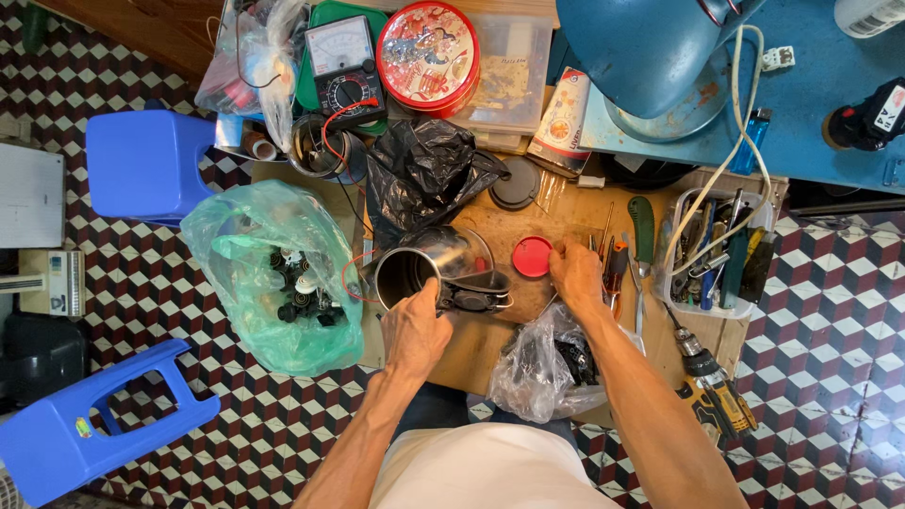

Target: The person disassembles a stainless steel electric kettle by removing screws from the handle and base, then reassembles it by aligning the lid and handle and fastening screws. They use a cordless drill, screwdriver, and pliers to remove and install screws and manipulate the kettle components.

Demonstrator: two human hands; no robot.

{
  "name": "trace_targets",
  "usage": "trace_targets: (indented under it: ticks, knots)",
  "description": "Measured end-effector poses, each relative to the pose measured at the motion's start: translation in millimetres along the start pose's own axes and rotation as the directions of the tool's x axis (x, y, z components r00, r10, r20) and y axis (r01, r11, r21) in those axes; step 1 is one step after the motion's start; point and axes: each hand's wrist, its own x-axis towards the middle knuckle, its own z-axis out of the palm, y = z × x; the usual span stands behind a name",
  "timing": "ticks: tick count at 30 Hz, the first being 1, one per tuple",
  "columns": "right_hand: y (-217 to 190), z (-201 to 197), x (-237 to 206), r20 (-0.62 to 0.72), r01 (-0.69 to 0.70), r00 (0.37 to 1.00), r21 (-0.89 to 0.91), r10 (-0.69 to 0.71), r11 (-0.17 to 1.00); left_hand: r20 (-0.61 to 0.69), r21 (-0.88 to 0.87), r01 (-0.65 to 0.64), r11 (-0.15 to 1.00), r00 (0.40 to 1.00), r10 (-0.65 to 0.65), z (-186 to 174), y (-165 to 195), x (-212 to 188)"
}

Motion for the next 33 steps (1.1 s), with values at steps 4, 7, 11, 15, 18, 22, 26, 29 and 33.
trace_targets:
  ticks: [4, 7, 11, 15, 18, 22, 26, 29, 33]
  knots:
    - [1, -4, -10, 0.072, -0.157, 0.987, 0.222, 0.144, 0.962, 0.009, -0.092, 0.098, 0.991, 0.995, -0.097, -10, -1, -1]
    - [5, -3, -18, 0.038, -0.192, 0.98, 0.422, 0.194, 0.886, 0.019, -0.101, 0.113, 0.988, 0.994, -0.112, -18, -6, 0]
    - [12, 3, -21, 0.093, -0.172, 0.985, 0.586, 0.145, 0.792, -0.019, -0.197, 0.091, 0.976, 0.995, -0.097, -23, -7, -4]
    - [10, 10, -12, 0.182, -0.218, 0.973, 0.517, 0.142, 0.828, 0.018, -0.155, 0.134, 0.979, 0.991, -0.133, -22, 2, -10]
    - [7, 9, -7, 0.244, -0.312, 0.945, 0.471, 0.218, 0.825, 0.077, -0.065, 0.17, 0.983, 0.983, -0.165, -21, 9, -14]
    - [20, -6, -19, 0.167, -0.268, 0.963, 0.53, 0.21, 0.805, 0.059, -0.076, 0.131, 0.988, 0.99, -0.127, -21, 13, -16]
    - [39, -34, -47, 0.098, -0.258, 0.963, 0.602, 0.251, 0.755, 0.037, -0.035, 0.014, 0.999, 0.999, -0.012, -11, 12, -16]
    - [50, -54, -78, 0.067, -0.264, 0.957, 0.602, 0.282, 0.754, 0.047, 0.049, -0.087, 0.995, 0.995, 0.084, 4, 12, -12]
    - [57, -67, -115, 0.039, -0.286, 0.943, 0.6, 0.33, 0.747, 0.106, 0.106, -0.199, 0.974, 0.976, 0.188, 29, 17, -10]
